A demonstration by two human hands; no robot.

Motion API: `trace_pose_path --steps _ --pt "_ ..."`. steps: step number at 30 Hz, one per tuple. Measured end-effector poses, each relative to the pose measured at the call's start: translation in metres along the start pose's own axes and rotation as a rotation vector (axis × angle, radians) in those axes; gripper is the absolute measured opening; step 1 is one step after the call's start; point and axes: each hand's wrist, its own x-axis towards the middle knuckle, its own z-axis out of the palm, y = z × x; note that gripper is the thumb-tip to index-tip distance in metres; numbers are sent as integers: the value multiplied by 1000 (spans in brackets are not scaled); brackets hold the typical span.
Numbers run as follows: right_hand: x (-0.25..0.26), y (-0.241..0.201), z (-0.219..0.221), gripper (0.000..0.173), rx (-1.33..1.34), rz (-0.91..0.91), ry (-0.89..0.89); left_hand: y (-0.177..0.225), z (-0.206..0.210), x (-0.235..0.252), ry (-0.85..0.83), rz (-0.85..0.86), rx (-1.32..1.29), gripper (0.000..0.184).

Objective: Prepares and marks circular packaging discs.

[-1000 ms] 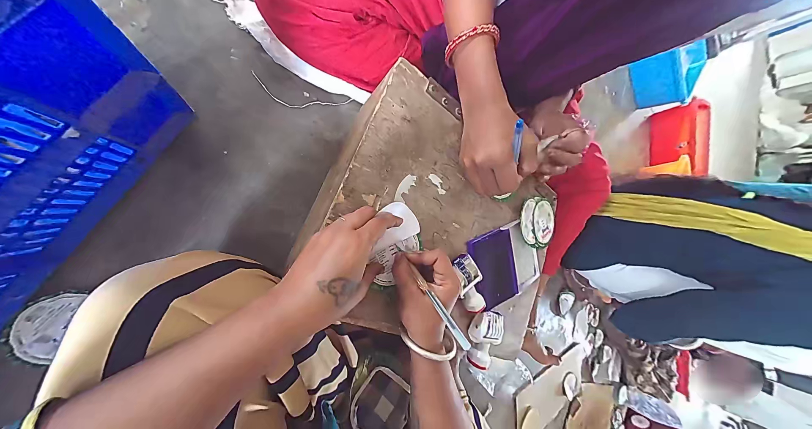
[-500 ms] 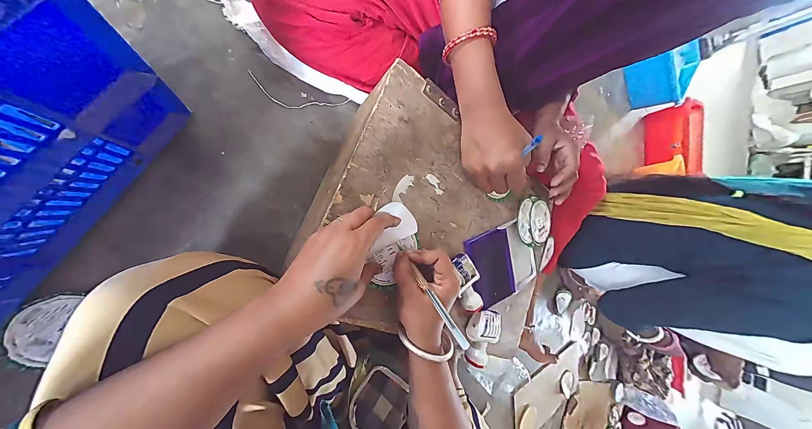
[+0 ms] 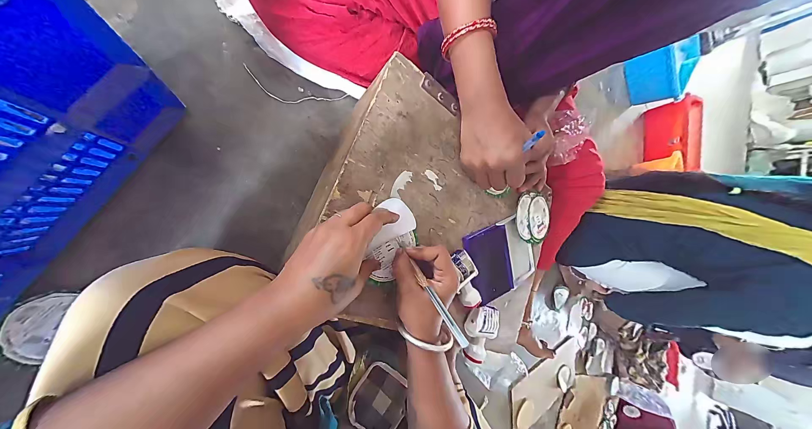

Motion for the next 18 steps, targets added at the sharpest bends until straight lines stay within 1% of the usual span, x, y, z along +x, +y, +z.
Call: trace_pose_path --steps 3,7,9,12,14,16,18 --pt "0 0 0 8 27 -34 -28 -2 0 0 4 0 -9 50" --pt "0 0 -1 8 34 -15 -90 -2 0 0 3 15 -6 49" --pt "0 0 0 8 30 -11 -91 -2 -1 1 5 11 -3 49" --pt "-1 1 0 10 55 -39 -19 -2 0 0 6 23 -6 50" --pt "-1 3 -2 14 115 -58 26 -5 0 -1 14 88 16 45" --pt "-1 4 -5 19 171 -39 78 -9 2 -3 10 169 38 37" --pt "0 5 -6 21 246 -8 143 -12 3 -4 -6 254 78 39"
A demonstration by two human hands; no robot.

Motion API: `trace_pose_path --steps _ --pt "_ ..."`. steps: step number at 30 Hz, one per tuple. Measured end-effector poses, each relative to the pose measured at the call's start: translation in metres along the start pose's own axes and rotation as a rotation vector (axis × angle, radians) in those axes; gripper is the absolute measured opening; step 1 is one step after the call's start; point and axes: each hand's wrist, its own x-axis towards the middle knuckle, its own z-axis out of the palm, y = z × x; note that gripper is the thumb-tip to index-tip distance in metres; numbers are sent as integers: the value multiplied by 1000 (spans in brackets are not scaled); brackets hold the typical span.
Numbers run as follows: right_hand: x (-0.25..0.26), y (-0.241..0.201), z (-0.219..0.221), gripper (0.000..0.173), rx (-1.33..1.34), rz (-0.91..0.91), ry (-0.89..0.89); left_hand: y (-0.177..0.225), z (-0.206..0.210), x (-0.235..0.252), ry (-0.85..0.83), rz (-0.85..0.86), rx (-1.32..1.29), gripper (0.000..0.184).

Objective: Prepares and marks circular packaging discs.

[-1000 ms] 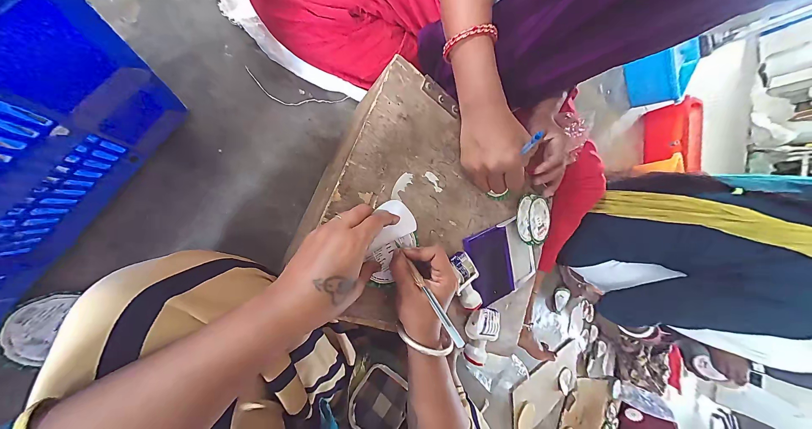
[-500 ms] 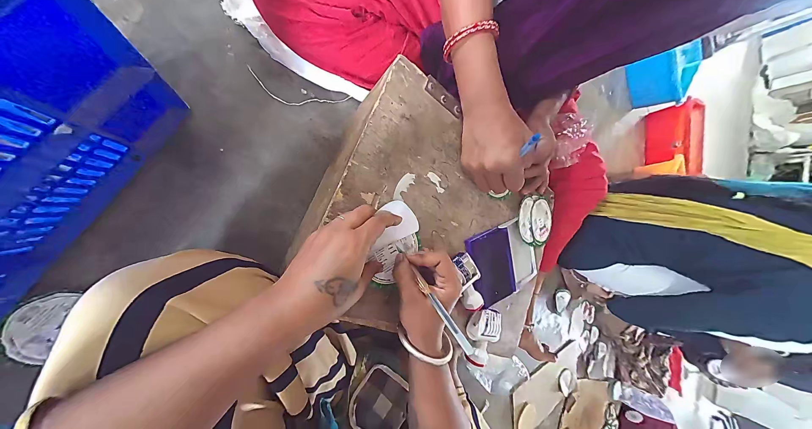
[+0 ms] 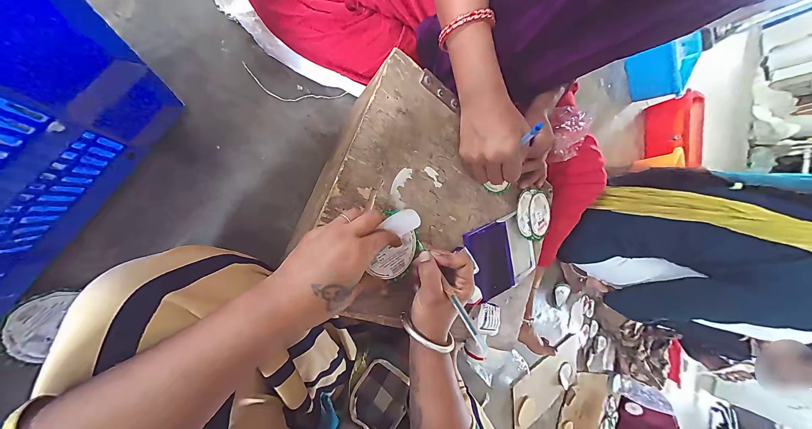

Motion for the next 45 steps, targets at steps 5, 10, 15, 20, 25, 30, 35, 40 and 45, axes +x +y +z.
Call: trace_pose_path --steps 5,10,15,20,25,30,35,40,45 --pt "1 2 -4 21 138 7 56 -2 8 -3 38 154 129 23" --pt "0 1 -7 22 225 3 46 2 5 -4 76 60 12 17" --pt "1 4 -9 21 281 -24 -14 2 2 -2 90 -60 -175 12" --pt "1 6 -12 22 210 -41 -72 2 -4 3 104 -241 -316 18" --pt "-2 4 -10 24 47 -103 -44 7 0 2 152 -280 -249 14" --pt "1 1 -7 26 127 -12 46 6 0 -1 78 -139 -228 44" --pt "1 0 -6 27 150 -11 43 3 2 -1 5 64 1 66" --pt "0 4 -11 27 222 -75 46 3 1 -1 102 -122 -176 32" --pt "-5 7 -16 14 -108 -329 -135 6 2 2 187 -191 -241 34"
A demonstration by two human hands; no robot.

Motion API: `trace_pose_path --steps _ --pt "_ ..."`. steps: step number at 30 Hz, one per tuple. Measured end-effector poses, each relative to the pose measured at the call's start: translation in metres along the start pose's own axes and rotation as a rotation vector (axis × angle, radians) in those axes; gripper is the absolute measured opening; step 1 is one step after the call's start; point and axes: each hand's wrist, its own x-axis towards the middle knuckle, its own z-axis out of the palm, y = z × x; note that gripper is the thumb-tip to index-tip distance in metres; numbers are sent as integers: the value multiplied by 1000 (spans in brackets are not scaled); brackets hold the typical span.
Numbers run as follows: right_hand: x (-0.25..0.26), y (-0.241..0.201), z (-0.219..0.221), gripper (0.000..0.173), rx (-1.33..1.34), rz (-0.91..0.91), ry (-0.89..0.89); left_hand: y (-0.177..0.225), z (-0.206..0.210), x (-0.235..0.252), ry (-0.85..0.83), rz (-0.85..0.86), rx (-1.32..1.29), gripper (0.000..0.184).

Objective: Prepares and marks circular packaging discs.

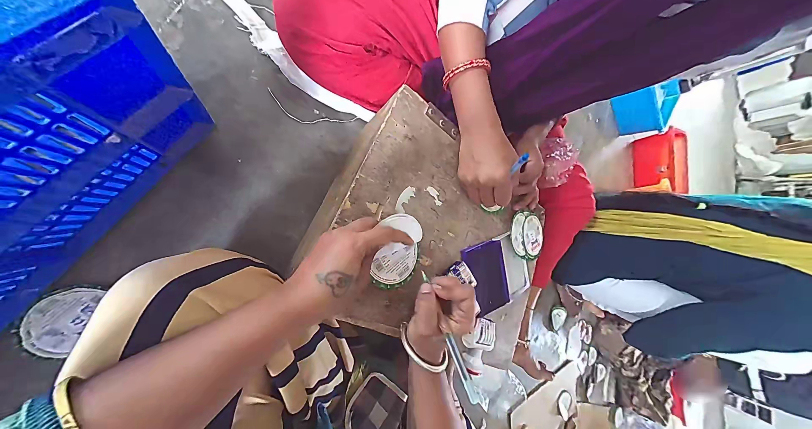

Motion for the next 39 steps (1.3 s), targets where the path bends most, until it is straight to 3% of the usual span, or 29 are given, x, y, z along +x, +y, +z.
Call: trace_pose_path --steps 2,5,9,12,21,39 --pt "9 0 4 9 -79 43 -101 -1 2 -1 11 3 22 37" --pt "22 2 5 10 -87 162 -235 -2 6 -3 84 39 52 27" --pt "26 4 5 13 -1 250 -301 -7 9 -1 269 282 110 24" --pt "25 3 5 15 15 268 -302 -13 13 1 306 421 251 28" --pt "25 0 8 10 -57 251 -287 -11 11 1 97 254 374 27" --pt "27 -1 10 8 -51 288 -289 -10 8 3 65 211 352 28"
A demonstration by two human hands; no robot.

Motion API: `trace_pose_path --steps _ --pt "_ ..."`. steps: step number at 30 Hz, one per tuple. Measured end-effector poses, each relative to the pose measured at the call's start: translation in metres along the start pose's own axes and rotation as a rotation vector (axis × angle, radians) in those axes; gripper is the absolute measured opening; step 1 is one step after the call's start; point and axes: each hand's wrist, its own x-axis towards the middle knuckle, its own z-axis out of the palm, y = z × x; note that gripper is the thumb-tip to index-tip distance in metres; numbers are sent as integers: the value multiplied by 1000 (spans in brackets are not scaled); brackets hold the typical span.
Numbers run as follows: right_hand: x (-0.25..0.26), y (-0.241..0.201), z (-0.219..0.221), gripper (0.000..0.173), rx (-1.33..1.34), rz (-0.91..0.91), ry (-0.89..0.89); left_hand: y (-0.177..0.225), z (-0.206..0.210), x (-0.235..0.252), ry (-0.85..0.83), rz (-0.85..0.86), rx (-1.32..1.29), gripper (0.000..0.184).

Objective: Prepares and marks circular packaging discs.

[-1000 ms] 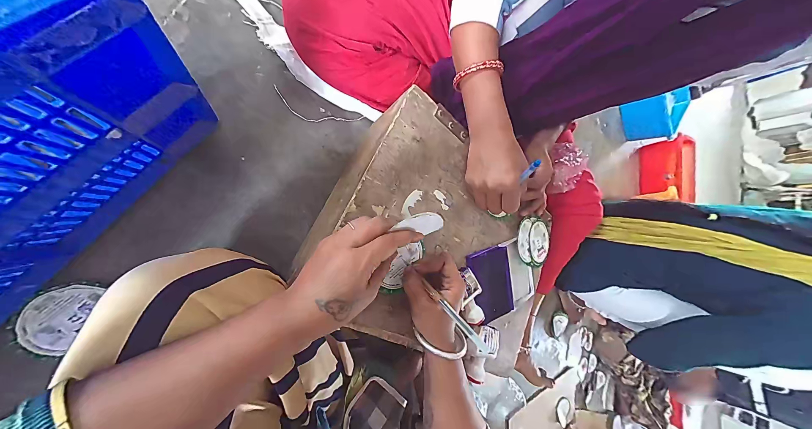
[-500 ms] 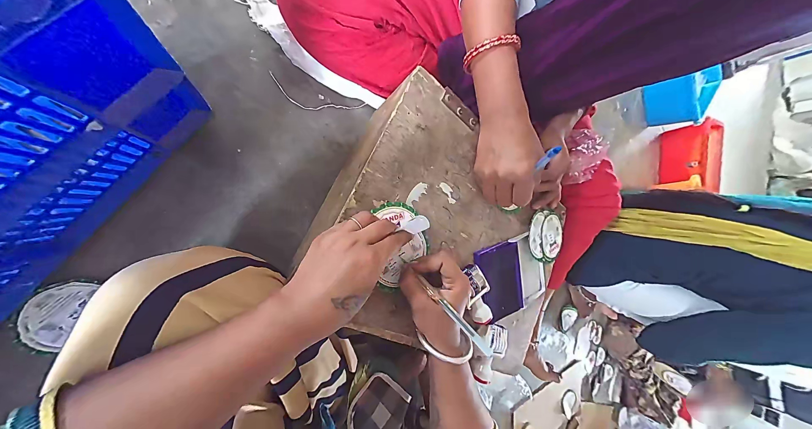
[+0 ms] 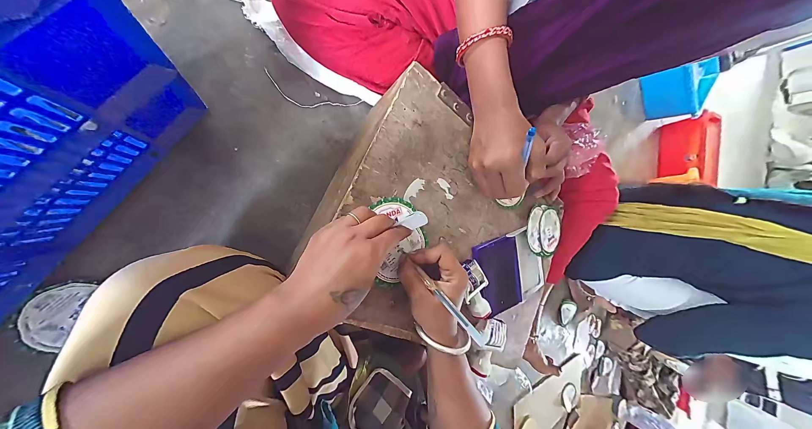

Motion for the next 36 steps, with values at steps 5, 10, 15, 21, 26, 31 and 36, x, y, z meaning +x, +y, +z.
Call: trace_pose_path --steps 5,10,15,21,26,31,36 --pt "0 0 1 10 29 8 -4 -1 1 -1 13 6 0 28" --pt "1 3 1 8 47 -15 2 -1 1 0 10 1 -6 27" --pt "0 0 3 8 16 22 26 0 0 0 -6 -4 -3 29" --pt "1 1 5 8 9 14 56 -1 0 0 -8 5 -11 28" --pt "1 4 4 8 24 5 75 -1 0 0 -7 -2 -4 28" --pt "2 1 5 9 17 31 81 -1 0 1 -8 -6 -9 28" --pt "2 4 5 7 -16 18 86 -1 -1 0 -22 -3 -11 28"
